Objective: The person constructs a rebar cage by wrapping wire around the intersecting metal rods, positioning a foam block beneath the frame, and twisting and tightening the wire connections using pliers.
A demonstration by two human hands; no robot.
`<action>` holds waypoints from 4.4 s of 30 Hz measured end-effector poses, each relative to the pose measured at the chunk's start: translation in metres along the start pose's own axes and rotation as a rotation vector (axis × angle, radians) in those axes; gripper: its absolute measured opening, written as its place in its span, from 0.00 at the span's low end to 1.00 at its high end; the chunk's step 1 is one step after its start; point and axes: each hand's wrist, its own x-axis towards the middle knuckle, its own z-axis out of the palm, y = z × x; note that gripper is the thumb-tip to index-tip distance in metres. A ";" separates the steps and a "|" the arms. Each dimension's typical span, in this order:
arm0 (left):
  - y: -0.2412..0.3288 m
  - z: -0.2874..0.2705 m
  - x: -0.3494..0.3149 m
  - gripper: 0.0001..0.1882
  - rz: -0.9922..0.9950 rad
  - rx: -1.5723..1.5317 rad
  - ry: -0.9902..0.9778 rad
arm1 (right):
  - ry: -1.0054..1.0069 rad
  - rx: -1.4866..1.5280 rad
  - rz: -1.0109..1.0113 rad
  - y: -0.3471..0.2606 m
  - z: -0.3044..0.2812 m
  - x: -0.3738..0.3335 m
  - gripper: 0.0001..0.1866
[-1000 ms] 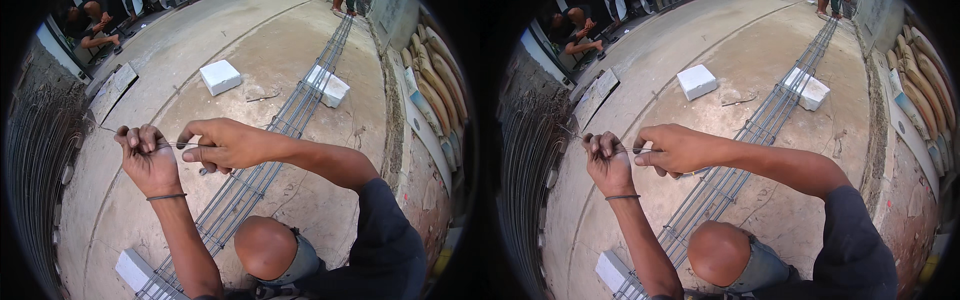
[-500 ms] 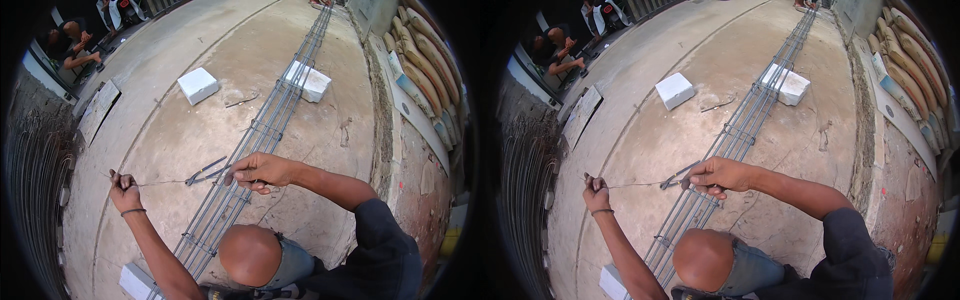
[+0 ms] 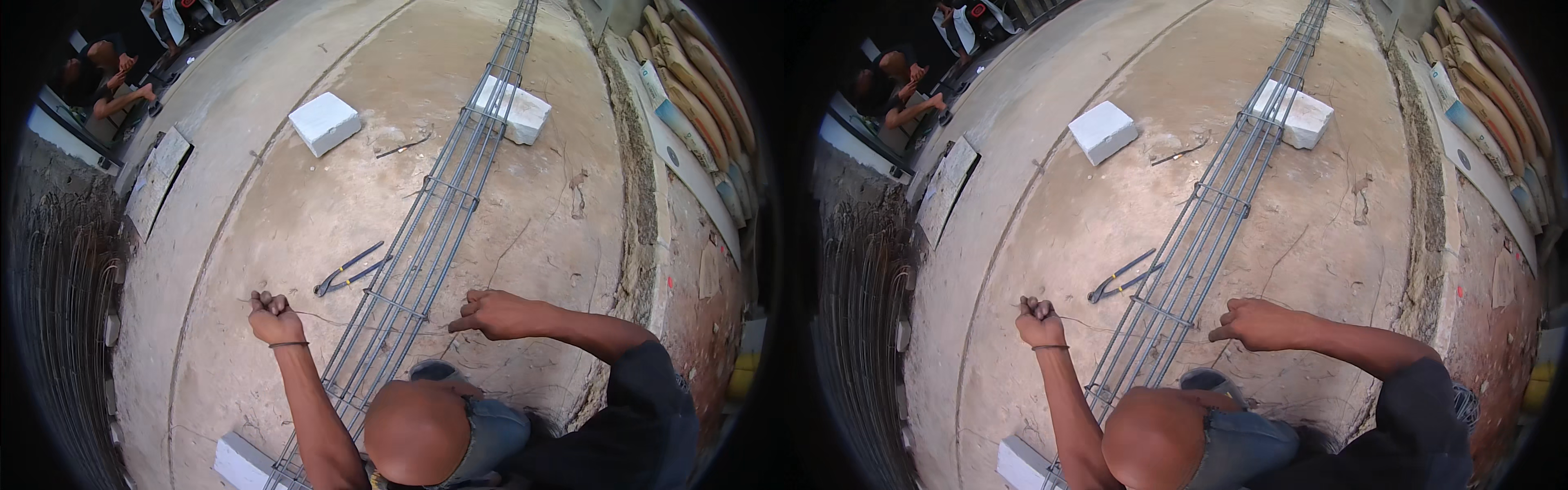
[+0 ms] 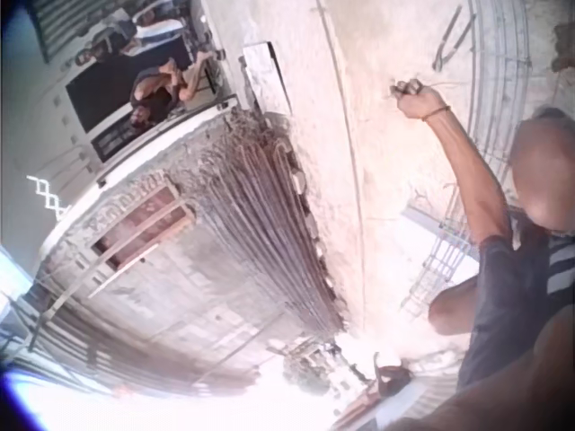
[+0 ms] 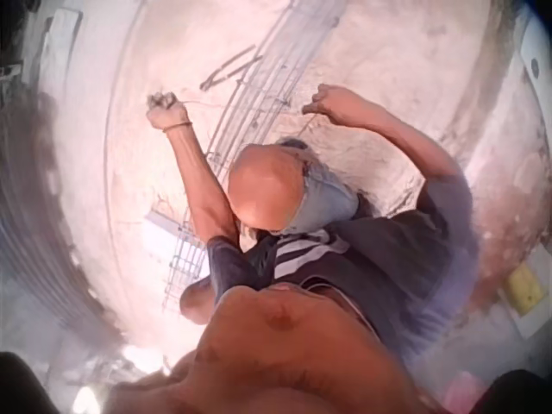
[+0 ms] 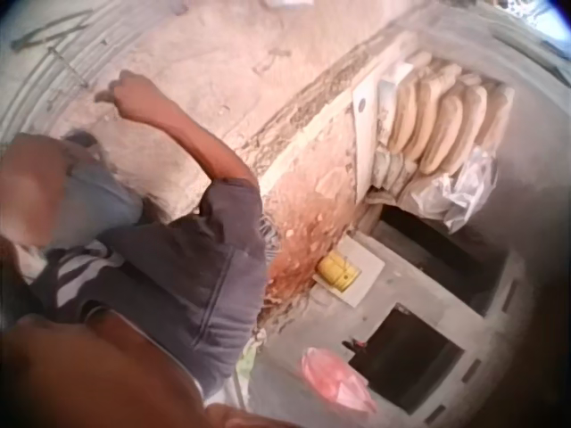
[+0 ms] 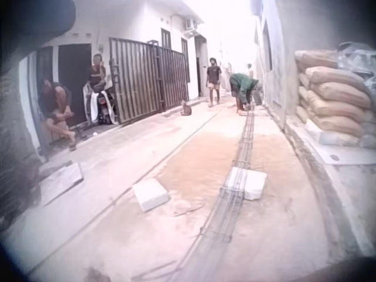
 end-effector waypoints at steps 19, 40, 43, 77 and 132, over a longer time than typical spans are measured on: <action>-0.096 -0.034 -0.075 0.10 0.845 1.613 -0.980 | 0.525 0.496 0.634 0.035 0.057 0.013 0.10; -0.103 -0.042 -0.113 0.09 0.825 1.568 -1.107 | 0.716 0.190 0.598 0.052 0.027 -0.007 0.10; -0.108 -0.078 -0.134 0.12 0.673 1.814 -0.963 | 0.670 0.434 0.633 0.048 0.030 0.000 0.11; -0.062 -0.084 -0.117 0.13 0.341 1.800 -0.643 | 0.906 0.334 1.062 -0.014 -0.042 -0.033 0.28; -0.425 0.234 -0.052 0.17 0.498 1.807 -0.995 | 1.211 1.546 1.031 0.501 -0.136 -0.094 0.42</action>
